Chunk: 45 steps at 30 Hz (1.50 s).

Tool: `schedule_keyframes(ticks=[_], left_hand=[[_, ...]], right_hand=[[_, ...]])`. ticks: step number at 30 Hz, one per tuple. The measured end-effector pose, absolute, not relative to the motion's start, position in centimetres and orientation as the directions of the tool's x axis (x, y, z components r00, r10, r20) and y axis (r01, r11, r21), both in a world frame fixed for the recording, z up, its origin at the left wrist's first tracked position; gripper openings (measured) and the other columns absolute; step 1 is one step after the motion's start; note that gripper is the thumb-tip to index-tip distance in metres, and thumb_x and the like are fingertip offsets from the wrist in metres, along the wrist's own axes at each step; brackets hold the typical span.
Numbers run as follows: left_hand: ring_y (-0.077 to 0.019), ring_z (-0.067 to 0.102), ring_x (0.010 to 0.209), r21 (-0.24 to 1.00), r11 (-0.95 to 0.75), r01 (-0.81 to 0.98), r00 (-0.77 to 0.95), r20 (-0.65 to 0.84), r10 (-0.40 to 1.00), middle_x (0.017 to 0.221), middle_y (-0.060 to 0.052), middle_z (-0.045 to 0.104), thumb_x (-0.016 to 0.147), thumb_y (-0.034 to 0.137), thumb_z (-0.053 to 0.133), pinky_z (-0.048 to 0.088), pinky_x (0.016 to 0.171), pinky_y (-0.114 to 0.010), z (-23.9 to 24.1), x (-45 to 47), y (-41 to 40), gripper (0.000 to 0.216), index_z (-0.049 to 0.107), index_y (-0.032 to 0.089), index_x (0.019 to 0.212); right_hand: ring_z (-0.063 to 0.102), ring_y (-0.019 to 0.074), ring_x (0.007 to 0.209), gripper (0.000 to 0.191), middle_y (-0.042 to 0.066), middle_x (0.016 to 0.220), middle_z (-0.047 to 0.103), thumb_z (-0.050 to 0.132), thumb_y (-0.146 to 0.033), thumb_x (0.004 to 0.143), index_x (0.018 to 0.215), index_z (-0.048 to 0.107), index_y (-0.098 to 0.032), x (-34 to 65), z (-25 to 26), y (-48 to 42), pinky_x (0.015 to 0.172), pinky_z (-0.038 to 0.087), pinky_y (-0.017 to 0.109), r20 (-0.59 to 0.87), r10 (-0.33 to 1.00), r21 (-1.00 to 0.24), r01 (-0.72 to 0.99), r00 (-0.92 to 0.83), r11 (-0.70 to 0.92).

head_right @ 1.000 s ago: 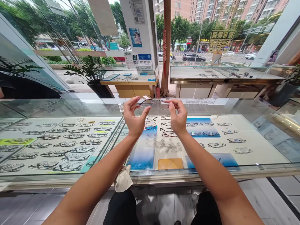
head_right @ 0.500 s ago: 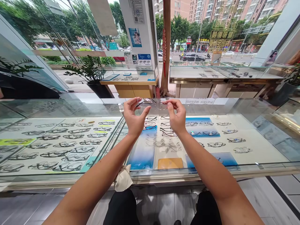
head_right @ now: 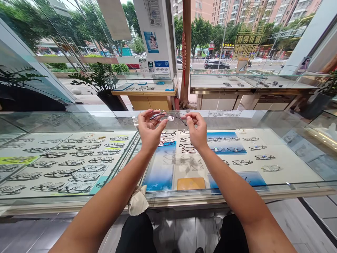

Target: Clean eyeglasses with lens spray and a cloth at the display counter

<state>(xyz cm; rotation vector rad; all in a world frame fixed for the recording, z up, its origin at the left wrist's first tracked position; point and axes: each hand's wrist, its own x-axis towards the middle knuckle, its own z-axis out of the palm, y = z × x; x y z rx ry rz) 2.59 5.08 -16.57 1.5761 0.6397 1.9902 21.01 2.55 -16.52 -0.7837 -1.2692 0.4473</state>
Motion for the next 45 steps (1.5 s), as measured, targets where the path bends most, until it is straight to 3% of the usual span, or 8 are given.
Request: schedule_keyframes(ticks=[8,22,35,45], left_hand=[[-0.0255,0.078,0.128,0.641,-0.761,-0.103,-0.132,0.749,0.649,0.139,-0.01,0.068,0.092,0.049,0.09,0.06,0.12,-0.048,-16.7,2.5,5.3,0.063,0.051,0.032,0.138],[-0.0277,0.08,0.125,0.677,-0.729,-0.104,-0.077,0.725,0.684,0.146,-0.013,0.069,0.092,0.03,0.085,0.064,0.113,-0.048,-17.5,2.7,5.4,0.065,0.048,0.033,0.145],[-0.0254,0.082,0.115,0.738,-0.607,-0.296,-0.13,0.598,0.791,0.137,-0.011,0.073,0.08,0.048,0.101,0.064,0.106,-0.042,-16.5,3.1,4.5,0.075,0.051,0.03,0.132],[-0.0262,0.084,0.114,0.754,-0.552,-0.357,-0.173,0.527,0.832,0.132,-0.01,0.075,0.074,0.048,0.105,0.061,0.107,-0.042,-16.7,2.6,5.4,0.083,0.046,0.029,0.129]], right_hand=[[0.075,0.0215,0.094,0.033,0.008,0.107,0.083,0.065,-0.058,0.108,0.109,0.073,-0.025,21.0,-16.5,2.5,0.086,0.061,0.039,0.694,0.667,-0.717,0.175,0.271,0.675],[0.076,0.0224,0.096,0.031,0.007,0.107,0.084,0.066,-0.055,0.108,0.108,0.074,-0.025,20.6,-16.6,2.4,0.083,0.055,0.039,0.705,0.658,-0.708,0.202,0.264,0.677],[0.076,0.0242,0.1,0.028,0.008,0.108,0.083,0.064,-0.053,0.109,0.11,0.071,-0.026,20.4,-16.7,2.0,0.088,0.054,0.04,0.673,0.712,-0.74,0.18,0.2,0.648],[0.076,0.0267,0.103,0.028,0.009,0.109,0.085,0.062,-0.051,0.107,0.111,0.071,-0.025,20.1,-17.0,1.9,0.086,0.052,0.04,0.648,0.753,-0.753,0.247,0.114,0.61]])
